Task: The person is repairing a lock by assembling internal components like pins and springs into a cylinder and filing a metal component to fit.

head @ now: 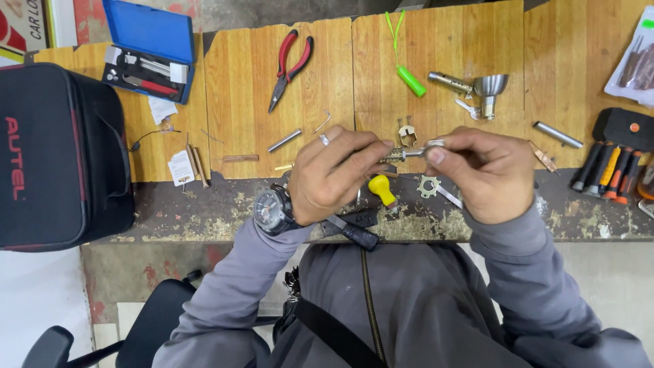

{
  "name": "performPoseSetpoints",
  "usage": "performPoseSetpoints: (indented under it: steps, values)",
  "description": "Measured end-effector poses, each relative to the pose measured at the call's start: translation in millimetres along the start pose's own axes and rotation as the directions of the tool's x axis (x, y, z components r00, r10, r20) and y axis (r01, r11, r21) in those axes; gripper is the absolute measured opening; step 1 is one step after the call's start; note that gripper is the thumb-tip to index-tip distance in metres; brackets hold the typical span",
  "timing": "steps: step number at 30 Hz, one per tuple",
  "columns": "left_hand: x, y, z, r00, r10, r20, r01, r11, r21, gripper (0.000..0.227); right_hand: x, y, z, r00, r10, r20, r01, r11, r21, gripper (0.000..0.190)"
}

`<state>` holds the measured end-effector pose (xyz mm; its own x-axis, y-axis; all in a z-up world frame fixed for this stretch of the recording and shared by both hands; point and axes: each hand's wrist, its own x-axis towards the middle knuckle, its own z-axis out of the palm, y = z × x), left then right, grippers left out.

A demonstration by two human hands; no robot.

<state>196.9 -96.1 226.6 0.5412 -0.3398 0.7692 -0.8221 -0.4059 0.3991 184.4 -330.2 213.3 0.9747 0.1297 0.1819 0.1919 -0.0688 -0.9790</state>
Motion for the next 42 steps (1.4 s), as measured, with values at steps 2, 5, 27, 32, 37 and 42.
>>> performPoseSetpoints:
  steps: [2,5,27,32,37,42]
  values:
    - [0.5,0.2,6.1,0.998,-0.001,-0.066,-0.001,1.0,-0.032,0.018,0.3,7.9,0.9,0.999,-0.045,0.021,0.043,0.996,0.075,0.007]
    - [-4.5,-0.9,11.3,0.998,-0.018,-0.066,0.015,0.999,-0.043,0.019,0.0,7.3,6.7,0.998,-0.066,0.013,0.065,0.994,0.087,0.006]
    - [5.8,21.3,-18.2,0.994,-0.108,0.004,0.108,0.99,-0.091,0.02,-5.8,-36.0,13.7,0.994,-0.01,0.107,0.029,0.984,-0.175,0.012]
    - [13.0,23.3,-20.3,0.999,-0.033,-0.042,0.028,0.993,-0.114,0.009,-7.2,-40.4,13.3,0.993,-0.037,0.111,0.06,0.975,-0.214,0.013]
    - [14.3,23.1,-18.4,0.998,-0.032,-0.057,0.024,0.99,-0.139,0.008,-9.8,-43.5,12.1,0.995,-0.052,0.088,0.068,0.978,-0.199,0.011]
    - [14.2,23.0,-15.0,0.997,-0.043,-0.065,0.032,0.986,-0.162,0.008,-10.9,-45.9,11.9,0.995,-0.059,0.079,0.075,0.975,-0.209,0.011]
